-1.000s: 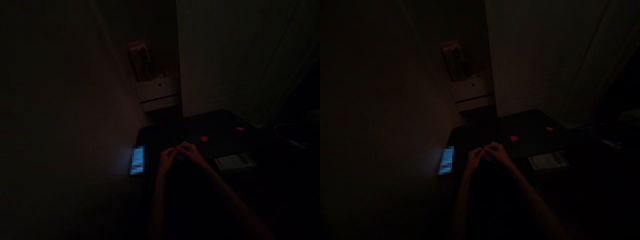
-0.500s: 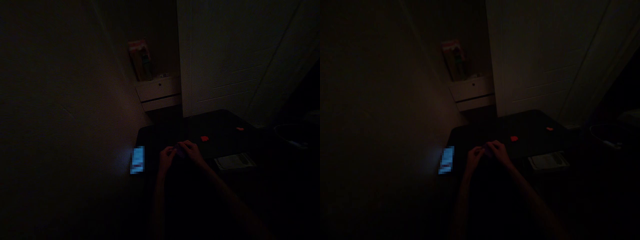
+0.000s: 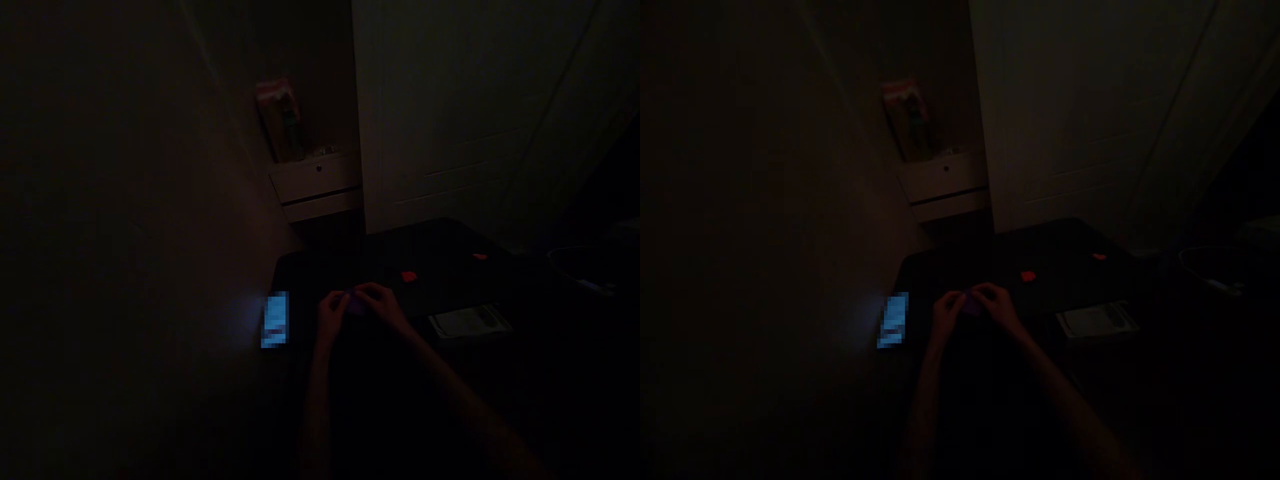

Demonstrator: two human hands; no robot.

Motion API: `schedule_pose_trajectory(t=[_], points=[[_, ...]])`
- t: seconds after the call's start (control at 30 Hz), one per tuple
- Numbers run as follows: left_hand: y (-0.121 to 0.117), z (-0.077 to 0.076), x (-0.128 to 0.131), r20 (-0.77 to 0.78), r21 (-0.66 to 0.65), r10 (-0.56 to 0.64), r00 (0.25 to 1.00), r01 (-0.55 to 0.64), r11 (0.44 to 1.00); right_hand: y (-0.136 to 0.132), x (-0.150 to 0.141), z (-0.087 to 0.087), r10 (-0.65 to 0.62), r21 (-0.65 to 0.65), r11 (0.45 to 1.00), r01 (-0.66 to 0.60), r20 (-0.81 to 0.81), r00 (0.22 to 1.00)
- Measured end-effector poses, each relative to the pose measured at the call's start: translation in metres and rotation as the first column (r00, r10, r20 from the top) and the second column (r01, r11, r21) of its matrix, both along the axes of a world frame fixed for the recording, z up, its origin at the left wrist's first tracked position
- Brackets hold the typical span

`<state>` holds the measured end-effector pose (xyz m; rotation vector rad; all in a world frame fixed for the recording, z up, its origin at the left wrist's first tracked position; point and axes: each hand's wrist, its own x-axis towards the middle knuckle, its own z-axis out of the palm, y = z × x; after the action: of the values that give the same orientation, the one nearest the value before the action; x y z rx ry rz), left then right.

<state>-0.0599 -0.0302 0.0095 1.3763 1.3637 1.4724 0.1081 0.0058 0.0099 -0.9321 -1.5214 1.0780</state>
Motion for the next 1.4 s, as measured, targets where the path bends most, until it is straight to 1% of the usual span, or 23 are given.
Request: schedule_pose_trajectory(t=[0.13,0.27,0.4,0.57,0.7,0.77,0.9,0.97,1.13,1.27,1.4], points=[[-0.001,0.002,0.0,-0.031,-0.011,-0.018,0.999,0.018,1.0,-0.001,0.001,0.004,0.051,-0.007,0.999,-0.051,0.022,0.998],[-0.001,0.004,0.0,-0.055,-0.017,-0.021,0.998,0.02,1.0,-0.001,0.001,0.005,0.079,0.008,0.997,-0.079,0.04,0.996],[-0.002,0.006,0.0,-0.049,-0.032,-0.042,0.998,0.041,0.999,0.001,0.002,0.002,0.069,0.001,0.998,-0.069,0.055,0.996],[-0.001,0.003,-0.002,-0.093,-0.039,-0.049,0.994,0.046,0.998,0.004,0.001,-0.005,0.089,0.005,0.996,-0.089,0.073,0.993],[0.001,0.002,-0.001,-0.105,-0.038,-0.044,0.994,0.041,0.998,0.002,-0.002,-0.006,0.054,0.047,0.997,-0.059,0.085,0.995],[0.002,0.001,0.0,-0.082,-0.037,-0.031,0.996,0.028,0.999,0.0,-0.004,-0.005,0.025,0.067,0.997,-0.03,0.079,0.997],[0.005,-0.001,-0.001,-0.034,-0.006,0.022,0.999,-0.022,1.0,-0.001,-0.004,-0.004,-0.019,0.046,0.999,0.017,0.05,0.999],[0.006,-0.002,-0.001,-0.026,-0.002,0.022,0.999,-0.022,1.0,0.001,-0.004,-0.005,-0.024,0.042,0.999,0.021,0.066,0.998],[0.004,0.0,0.0,-0.024,-0.033,-0.015,1.0,0.014,0.999,0.001,-0.004,-0.007,-0.011,0.105,0.994,0.002,0.093,0.996],[0.001,0.004,0.0,-0.07,-0.048,-0.045,0.996,0.042,0.998,0.0,-0.002,-0.007,0.008,0.148,0.989,-0.026,0.124,0.992],[-0.002,0.005,-0.001,-0.115,-0.028,-0.03,0.993,0.027,0.999,0.002,-0.003,-0.01,0.035,0.174,0.983,-0.064,0.163,0.986]])
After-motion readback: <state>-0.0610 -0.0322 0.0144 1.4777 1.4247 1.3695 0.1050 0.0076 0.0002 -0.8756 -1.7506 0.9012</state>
